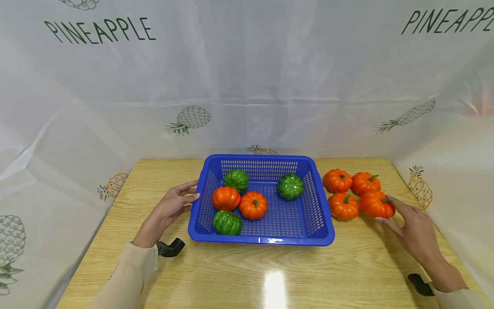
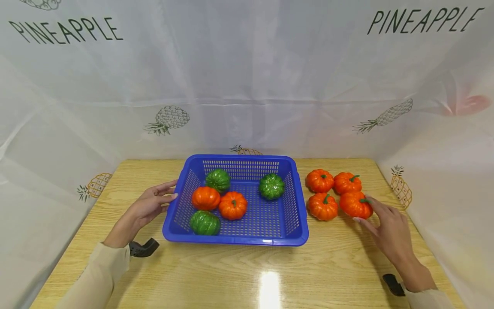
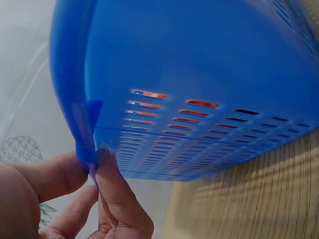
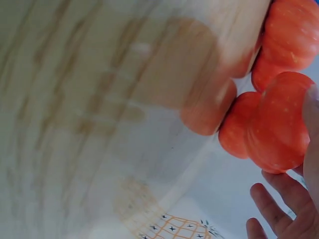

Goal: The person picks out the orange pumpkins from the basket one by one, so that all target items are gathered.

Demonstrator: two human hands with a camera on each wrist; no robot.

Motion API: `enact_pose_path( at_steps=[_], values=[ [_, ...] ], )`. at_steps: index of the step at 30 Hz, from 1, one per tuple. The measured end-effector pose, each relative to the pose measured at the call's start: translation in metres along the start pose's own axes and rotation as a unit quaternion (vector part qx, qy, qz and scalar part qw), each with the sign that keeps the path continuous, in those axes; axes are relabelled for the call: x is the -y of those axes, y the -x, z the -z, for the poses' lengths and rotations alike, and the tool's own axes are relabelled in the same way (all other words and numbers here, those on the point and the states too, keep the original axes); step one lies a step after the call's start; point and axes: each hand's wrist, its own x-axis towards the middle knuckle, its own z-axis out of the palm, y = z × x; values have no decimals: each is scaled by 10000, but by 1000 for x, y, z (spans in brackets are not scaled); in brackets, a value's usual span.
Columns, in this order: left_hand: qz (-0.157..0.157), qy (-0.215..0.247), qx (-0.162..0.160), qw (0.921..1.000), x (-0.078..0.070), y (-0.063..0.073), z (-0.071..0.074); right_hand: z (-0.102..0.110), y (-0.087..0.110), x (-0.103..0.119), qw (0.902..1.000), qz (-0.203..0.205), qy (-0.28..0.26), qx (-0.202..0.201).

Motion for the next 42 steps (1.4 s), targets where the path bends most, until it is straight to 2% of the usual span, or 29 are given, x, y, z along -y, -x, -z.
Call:
enact_pose_path(
  at_steps=[9,14,21,27,33,42],
  values=[
    [36,1,-11,10000,-1,0,-1,-3,2,-3,9984,-121,235,499],
    [45,-5,-7,10000,-1,1,-1,-5,2,-2,9951,-234,328,902],
    [71,-11,-36,10000,-1,1,-1,-2,-2,2,9920,-388,13,1203],
    [57,-17,-7,10000,-1,0,-1,11,-15,14,9893,-562,-181,1335],
    [48,-25,11,10000,0,0,0,25,-33,41,9903,-379,-94,1334],
    [73,-3,-3,10000,-1,0,0,38,-78,115,9906,381,-560,1184]
  ],
)
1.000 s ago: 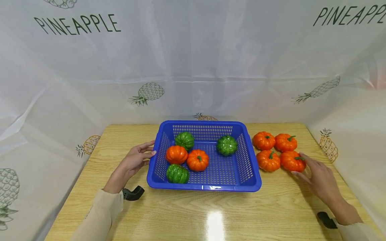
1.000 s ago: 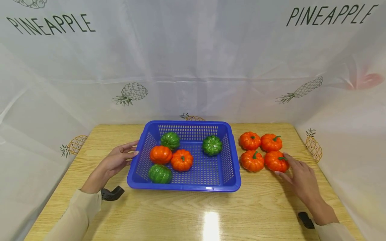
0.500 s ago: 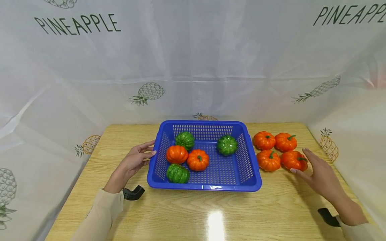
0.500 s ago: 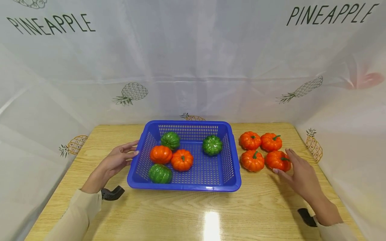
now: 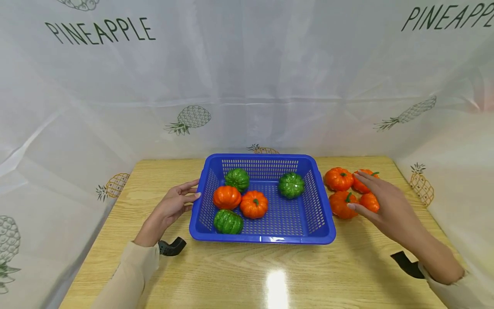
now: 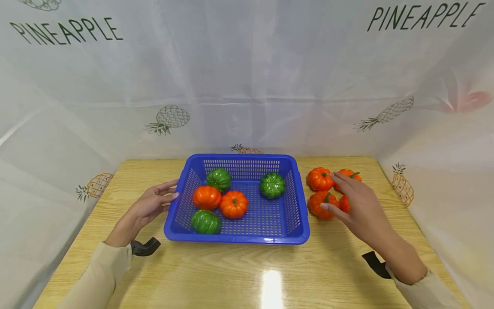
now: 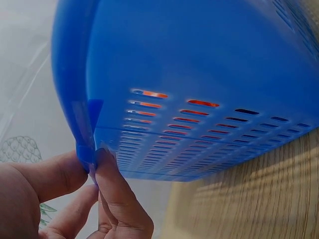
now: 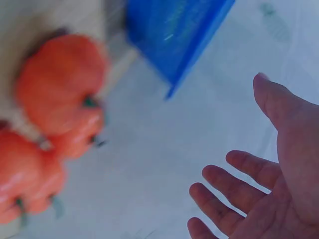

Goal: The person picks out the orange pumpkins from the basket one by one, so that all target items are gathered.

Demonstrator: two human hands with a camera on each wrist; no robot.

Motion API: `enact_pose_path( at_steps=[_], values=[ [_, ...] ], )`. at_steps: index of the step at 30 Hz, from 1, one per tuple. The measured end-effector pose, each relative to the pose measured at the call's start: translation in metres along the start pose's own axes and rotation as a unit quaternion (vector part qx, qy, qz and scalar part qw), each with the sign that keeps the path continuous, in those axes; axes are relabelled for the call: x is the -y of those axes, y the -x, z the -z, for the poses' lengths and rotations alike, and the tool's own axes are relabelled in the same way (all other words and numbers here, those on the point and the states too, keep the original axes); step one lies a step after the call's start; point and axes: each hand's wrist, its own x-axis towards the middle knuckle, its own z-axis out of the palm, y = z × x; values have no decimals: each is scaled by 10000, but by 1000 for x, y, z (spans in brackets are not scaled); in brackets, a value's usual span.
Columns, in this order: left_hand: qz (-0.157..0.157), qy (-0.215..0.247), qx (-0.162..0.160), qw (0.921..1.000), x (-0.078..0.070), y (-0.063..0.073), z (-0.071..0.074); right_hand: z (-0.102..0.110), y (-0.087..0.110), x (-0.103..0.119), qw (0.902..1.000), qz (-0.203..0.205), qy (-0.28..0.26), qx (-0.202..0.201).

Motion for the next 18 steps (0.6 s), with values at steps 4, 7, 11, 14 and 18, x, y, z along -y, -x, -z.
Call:
enact_pose_path(
  at_steps=[4,7,11,14,18],
  values=[
    [11,-67,13,10000,0,0,0,-4,-19,26,9990,421,-115,61],
    [-16,-46,30,10000,-1,0,-1,-10,-31,44,9975,677,-81,167],
    [-16,-11,24,10000,-1,1,-2,-20,-48,64,9950,888,-9,460],
    [7,-22,-3,10000,-1,1,-2,-28,-60,78,9925,936,-41,784],
    [-4,-16,-12,10000,-1,1,-2,-38,-75,93,9881,985,-30,1183]
  ],
)
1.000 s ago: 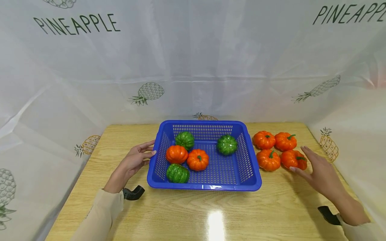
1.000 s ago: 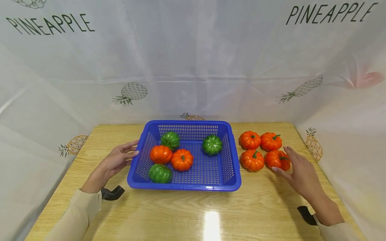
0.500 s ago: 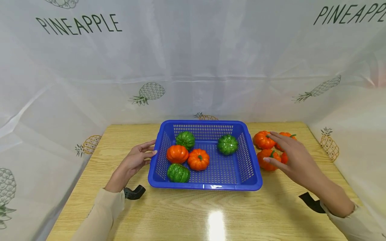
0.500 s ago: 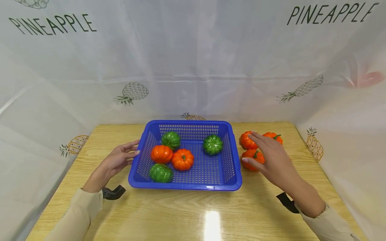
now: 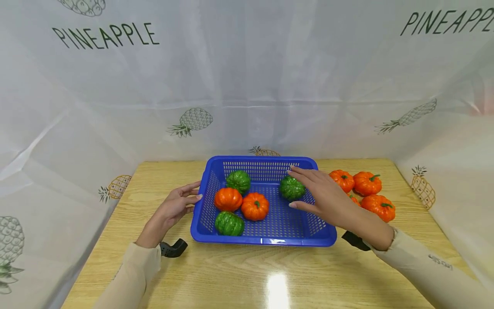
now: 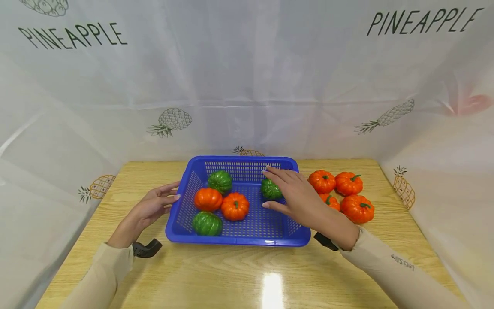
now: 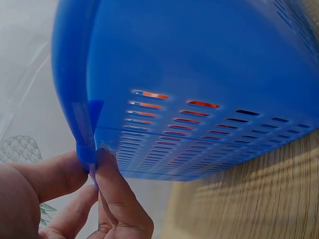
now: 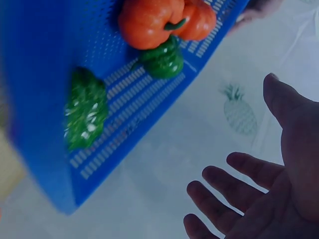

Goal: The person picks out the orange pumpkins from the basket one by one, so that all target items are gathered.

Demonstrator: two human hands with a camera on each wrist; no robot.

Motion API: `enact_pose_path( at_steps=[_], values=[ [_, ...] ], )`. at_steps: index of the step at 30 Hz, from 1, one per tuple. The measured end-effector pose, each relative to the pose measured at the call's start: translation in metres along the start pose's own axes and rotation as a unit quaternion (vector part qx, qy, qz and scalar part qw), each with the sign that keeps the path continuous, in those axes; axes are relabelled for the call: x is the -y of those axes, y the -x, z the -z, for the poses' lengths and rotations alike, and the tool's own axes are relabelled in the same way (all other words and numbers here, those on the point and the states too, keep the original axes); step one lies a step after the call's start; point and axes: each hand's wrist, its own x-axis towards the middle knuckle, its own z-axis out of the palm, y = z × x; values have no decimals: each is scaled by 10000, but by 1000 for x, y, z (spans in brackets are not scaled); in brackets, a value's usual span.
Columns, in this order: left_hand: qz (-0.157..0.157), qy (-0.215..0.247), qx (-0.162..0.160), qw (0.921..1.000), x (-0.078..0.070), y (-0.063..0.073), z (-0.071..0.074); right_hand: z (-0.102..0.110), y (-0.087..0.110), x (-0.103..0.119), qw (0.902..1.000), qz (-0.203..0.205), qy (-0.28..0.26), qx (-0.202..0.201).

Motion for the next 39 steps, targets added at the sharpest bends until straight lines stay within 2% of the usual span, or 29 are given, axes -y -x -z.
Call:
enact_pose_path(
  at_steps=[9,24,31,39],
  values=[
    [-1,25,-10,10000,1,0,1,-14,-34,18,9987,200,-110,451],
    [-10,31,-30,10000,3,0,1,-35,-74,37,9923,571,-405,1017],
    [3,-1,-68,10000,3,1,0,-53,-84,40,9872,609,-191,1461],
    [-8,-12,-55,10000,0,1,-1,-68,-84,37,9802,531,-15,1910]
  ],
)
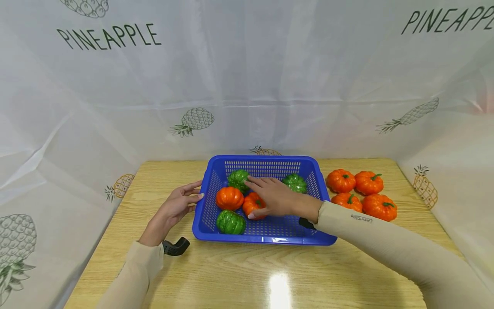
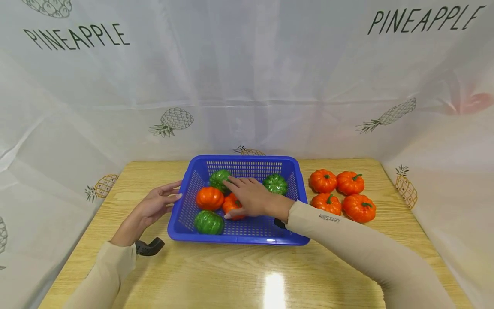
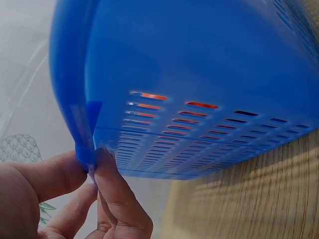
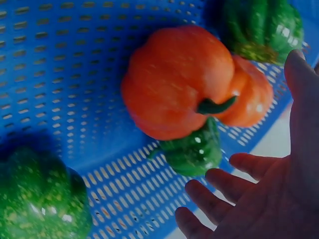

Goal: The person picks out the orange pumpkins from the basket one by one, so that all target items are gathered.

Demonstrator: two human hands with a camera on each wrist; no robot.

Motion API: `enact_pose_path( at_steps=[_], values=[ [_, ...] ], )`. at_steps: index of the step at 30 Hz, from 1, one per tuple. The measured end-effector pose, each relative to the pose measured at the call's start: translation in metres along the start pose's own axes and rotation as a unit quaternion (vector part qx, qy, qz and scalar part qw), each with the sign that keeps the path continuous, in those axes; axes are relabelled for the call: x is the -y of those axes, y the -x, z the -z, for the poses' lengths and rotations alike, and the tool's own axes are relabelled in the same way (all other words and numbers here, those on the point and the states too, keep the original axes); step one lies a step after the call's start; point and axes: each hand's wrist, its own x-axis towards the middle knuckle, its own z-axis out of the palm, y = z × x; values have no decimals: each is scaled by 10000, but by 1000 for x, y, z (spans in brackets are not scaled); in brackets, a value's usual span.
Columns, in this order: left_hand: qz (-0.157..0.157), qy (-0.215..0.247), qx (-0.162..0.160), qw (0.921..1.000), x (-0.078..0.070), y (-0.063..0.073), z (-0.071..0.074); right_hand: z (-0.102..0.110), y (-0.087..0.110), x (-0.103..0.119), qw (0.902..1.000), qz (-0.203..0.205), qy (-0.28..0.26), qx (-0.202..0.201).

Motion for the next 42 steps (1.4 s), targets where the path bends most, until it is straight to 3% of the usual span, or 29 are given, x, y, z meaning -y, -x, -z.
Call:
enact_pose_path(
  at_steps=[8,26,31,37,42],
  values=[
    [-43,67,31,10000,-1,-1,-1,-11,-2,-9,9997,-158,111,171],
    [-35,-32,31,10000,-3,-4,-1,-15,-4,-13,9990,-291,345,27],
    [-14,10,31,10000,-2,-4,-1,-2,2,-13,9979,-338,420,-346],
    [-13,96,21,10000,-1,-2,0,15,20,-14,9943,-40,408,-989],
    [-18,107,30,9999,0,-1,1,20,39,-19,9864,159,828,-1408]
  ],
)
